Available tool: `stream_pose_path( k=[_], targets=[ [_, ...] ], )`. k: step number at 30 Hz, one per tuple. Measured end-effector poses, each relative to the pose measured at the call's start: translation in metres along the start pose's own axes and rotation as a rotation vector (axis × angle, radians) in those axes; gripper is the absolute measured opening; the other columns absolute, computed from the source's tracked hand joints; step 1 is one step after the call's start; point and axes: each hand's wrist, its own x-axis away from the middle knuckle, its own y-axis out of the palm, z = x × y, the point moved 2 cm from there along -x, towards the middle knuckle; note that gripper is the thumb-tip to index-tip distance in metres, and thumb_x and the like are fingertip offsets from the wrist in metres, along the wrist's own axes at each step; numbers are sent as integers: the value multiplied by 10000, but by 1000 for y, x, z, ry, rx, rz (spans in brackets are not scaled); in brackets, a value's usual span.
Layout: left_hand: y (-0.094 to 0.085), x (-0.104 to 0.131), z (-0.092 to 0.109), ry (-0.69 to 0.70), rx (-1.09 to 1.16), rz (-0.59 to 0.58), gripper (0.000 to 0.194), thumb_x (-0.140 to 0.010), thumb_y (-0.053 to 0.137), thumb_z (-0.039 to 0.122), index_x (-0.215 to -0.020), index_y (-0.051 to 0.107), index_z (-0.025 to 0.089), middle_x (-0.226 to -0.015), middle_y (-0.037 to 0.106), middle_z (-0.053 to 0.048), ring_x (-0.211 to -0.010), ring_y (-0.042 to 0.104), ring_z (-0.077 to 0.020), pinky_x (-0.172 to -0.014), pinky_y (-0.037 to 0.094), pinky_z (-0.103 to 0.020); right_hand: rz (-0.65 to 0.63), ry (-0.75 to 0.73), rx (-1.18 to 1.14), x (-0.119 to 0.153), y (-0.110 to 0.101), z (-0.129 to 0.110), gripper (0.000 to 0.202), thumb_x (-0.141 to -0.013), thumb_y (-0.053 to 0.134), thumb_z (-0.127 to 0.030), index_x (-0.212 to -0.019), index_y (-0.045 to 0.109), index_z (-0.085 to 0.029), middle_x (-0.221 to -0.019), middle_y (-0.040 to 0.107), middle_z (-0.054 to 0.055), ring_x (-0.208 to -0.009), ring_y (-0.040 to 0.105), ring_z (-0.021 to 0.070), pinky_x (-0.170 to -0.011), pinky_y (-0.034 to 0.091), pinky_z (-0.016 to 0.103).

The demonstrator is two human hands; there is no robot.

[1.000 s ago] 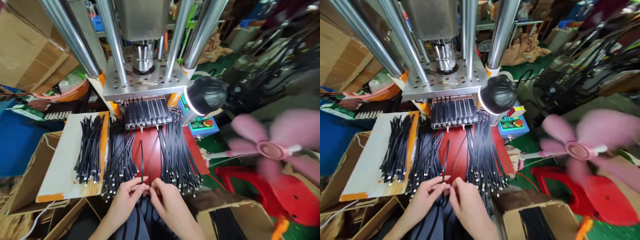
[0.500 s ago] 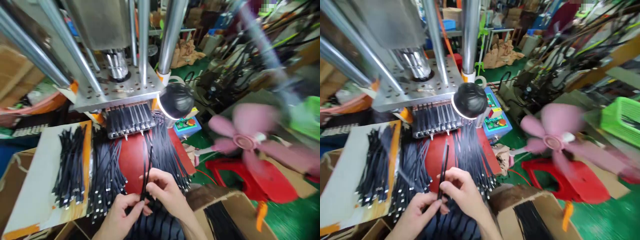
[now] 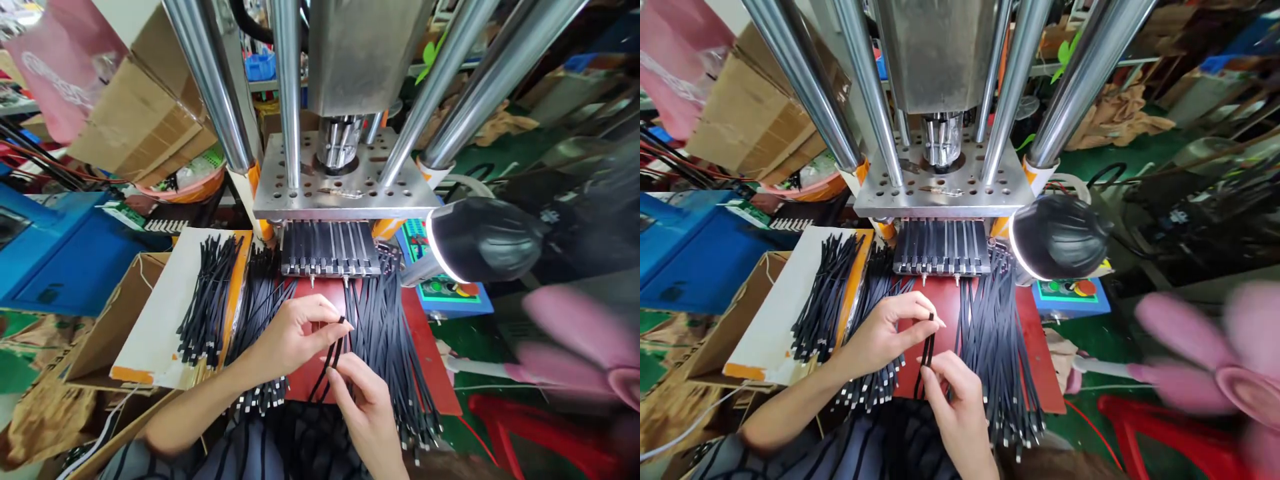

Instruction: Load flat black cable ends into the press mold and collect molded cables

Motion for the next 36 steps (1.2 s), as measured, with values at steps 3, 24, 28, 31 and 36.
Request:
stream_pose_path(
  k=[3,24,28,31,36],
  targets=[
    [0,0,-1,-17,52,-17,270,-989,674,353,-896,819,144,-925,778,-82,-852,718,-168,-795,531,-252,87,-62,14,1,-5,5,156,-1012,589,-204,-1074,728,-239,-877,659,10,-749,614,129,-702,495,235],
    [-25,-42,-11,12,-41,180,272,-972,666,320,-763,718,155,-660,567,30,-589,525,-104,-591,408,-248,-324,197,44,-4,3,12,349,-1026,564,-377,-727,566,-197,-710,544,-23,-626,517,121,-576,396,237],
    [-37,-100,-44,83,-363,215,342,-984,620,268,-660,642,159,-668,591,17,-593,548,-116,-634,432,-259,-433,85,193,-48,-40,-5,388,-1017,579,-429,-703,593,-203,-706,587,-10,-672,539,147,-631,418,260],
    [-41,-132,-65,37,-537,272,293,-984,596,221,-704,649,155,-663,647,-7,-636,621,-150,-706,484,-277,-319,-29,251,-119,-73,-20,416,-988,606,-489,-685,599,-204,-708,599,-1,-694,533,165,-663,416,286],
    [-42,-120,-68,28,-520,338,260,-1012,558,249,-1192,636,78,-957,755,-108,-755,743,-169,-751,599,-290,-244,-77,297,-215,-80,-12,498,-937,639,-569,-616,557,-197,-605,506,-31,-589,428,132,-581,329,278]
  ],
)
